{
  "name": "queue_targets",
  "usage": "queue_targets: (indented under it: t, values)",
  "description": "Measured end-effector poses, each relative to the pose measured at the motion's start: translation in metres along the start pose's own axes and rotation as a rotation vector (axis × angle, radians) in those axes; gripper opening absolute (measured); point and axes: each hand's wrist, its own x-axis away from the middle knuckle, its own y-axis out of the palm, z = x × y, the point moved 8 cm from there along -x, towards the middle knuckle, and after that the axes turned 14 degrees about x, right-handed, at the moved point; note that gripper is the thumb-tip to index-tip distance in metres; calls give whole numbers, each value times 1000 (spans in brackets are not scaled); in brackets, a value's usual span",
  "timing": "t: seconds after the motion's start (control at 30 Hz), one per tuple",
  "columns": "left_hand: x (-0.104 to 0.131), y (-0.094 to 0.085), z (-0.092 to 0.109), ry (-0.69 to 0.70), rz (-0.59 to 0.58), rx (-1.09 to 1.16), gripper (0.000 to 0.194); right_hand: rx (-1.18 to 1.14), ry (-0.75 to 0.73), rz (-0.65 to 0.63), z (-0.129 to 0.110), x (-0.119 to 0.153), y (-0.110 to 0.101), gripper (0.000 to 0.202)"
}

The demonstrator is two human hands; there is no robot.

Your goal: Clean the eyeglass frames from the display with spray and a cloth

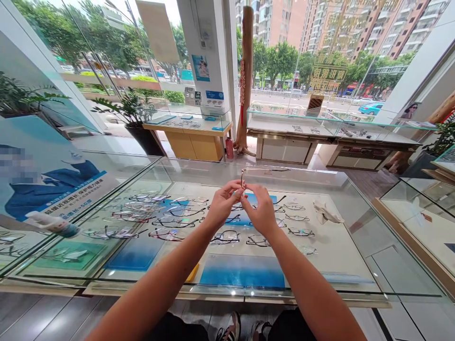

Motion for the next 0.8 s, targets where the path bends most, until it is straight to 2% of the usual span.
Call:
queue_targets:
  t: [0.13,0.2,0.27,0.33,0.4,0.5,0.57,0.63,0.73,0.8]
  values:
    - [-1,-1,-7,-75,-8,39,38,-133,39,-44,5,0,4,29]
    - [-1,4,-6,-43,-22,6,39,-175,56,-57,7,-1,5,29]
    - [3,8,2,48,-4,-92,36,-173,63,-49,10,-2,4,30]
    - [13,9,15,158,71,-226,33,-154,76,-31,15,-2,2,32]
    - [31,5,33,259,163,-324,38,-151,102,-19,22,-1,0,35]
    - [67,-11,72,422,274,-433,38,-194,167,12,38,0,-4,36]
    - [94,-35,104,543,383,-523,33,-217,196,34,48,-1,-5,37]
    - [123,-72,137,672,543,-618,26,-228,204,58,55,-3,-7,38]
    - [165,-144,183,839,856,-766,28,-217,211,102,61,-4,-10,40]
    - [181,-196,203,812,1036,-817,39,-213,205,126,60,-5,-14,42]
